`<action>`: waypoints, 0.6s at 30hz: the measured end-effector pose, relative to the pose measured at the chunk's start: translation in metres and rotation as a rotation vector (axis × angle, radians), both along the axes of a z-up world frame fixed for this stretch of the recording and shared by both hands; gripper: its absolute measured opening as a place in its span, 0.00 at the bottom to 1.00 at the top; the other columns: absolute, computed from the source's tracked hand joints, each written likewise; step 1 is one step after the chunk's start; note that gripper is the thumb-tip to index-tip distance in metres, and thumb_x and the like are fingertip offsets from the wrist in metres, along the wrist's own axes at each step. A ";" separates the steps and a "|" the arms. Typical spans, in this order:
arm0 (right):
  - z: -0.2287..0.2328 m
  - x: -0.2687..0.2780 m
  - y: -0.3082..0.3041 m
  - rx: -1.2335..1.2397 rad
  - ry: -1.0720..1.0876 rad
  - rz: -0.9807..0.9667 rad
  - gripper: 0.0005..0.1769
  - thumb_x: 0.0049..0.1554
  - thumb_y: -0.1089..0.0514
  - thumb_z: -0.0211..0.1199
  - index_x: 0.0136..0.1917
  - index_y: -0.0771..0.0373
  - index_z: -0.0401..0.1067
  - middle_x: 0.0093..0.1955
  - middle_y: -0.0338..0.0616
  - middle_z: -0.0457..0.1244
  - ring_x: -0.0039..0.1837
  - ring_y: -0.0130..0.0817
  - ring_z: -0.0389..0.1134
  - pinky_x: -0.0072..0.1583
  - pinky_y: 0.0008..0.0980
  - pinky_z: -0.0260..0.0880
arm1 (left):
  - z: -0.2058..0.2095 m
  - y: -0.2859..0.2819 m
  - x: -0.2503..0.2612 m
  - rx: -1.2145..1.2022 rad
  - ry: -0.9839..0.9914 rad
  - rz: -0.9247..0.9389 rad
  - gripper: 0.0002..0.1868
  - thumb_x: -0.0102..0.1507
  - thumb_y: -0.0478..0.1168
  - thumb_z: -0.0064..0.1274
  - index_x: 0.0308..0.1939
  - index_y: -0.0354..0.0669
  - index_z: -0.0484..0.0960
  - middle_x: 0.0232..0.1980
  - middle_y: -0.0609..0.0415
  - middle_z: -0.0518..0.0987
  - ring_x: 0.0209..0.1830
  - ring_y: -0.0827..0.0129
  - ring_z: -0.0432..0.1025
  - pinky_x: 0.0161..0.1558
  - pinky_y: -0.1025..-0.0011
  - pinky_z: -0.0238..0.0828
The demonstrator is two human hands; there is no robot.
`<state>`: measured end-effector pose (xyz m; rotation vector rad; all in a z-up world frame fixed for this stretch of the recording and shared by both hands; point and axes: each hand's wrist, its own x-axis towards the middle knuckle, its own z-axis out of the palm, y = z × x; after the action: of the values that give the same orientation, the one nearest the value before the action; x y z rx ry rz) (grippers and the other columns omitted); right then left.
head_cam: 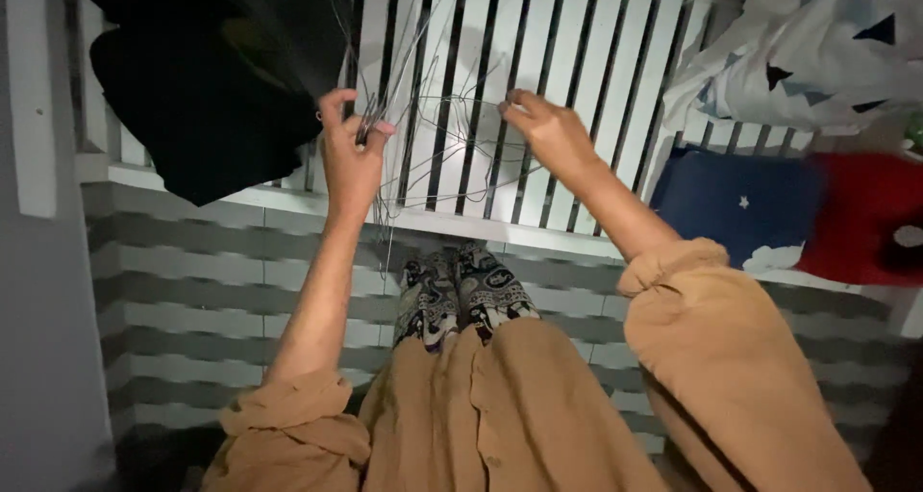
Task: The person untangles wire hangers and places them into a red bag before folding a black shirt, brown shorts, and gray pants on a slatted bench. They then place the folded clothes, a small bottle, and a white cloth into the red bag before moving a green backpack.
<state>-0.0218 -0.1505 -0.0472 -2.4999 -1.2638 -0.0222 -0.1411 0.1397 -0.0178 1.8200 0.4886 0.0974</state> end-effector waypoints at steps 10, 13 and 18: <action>-0.001 -0.009 0.053 0.095 0.128 -0.025 0.18 0.55 0.76 0.62 0.57 0.63 0.75 0.62 0.43 0.68 0.54 0.41 0.73 0.50 0.38 0.77 | -0.011 0.009 -0.017 0.054 0.013 0.039 0.20 0.68 0.24 0.47 0.62 0.41 0.66 0.42 0.53 0.86 0.42 0.72 0.80 0.43 0.74 0.71; 0.027 0.003 0.064 0.202 0.083 -0.266 0.18 0.53 0.74 0.64 0.55 0.60 0.78 0.56 0.41 0.67 0.56 0.40 0.71 0.51 0.36 0.77 | -0.024 0.000 -0.017 0.063 0.038 0.043 0.14 0.67 0.27 0.49 0.55 0.42 0.75 0.44 0.55 0.85 0.44 0.72 0.80 0.43 0.75 0.74; 0.042 0.012 0.061 0.229 0.078 -0.354 0.05 0.56 0.68 0.70 0.47 0.63 0.79 0.48 0.44 0.67 0.52 0.41 0.68 0.49 0.39 0.72 | -0.035 -0.034 -0.002 -0.010 -0.017 0.029 0.07 0.68 0.31 0.53 0.47 0.43 0.84 0.47 0.55 0.83 0.46 0.69 0.78 0.46 0.75 0.74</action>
<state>-0.0100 -0.0892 -0.0052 -2.4610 -0.7297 -0.1446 -0.1430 0.1058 -0.0527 1.8016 0.5027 0.1303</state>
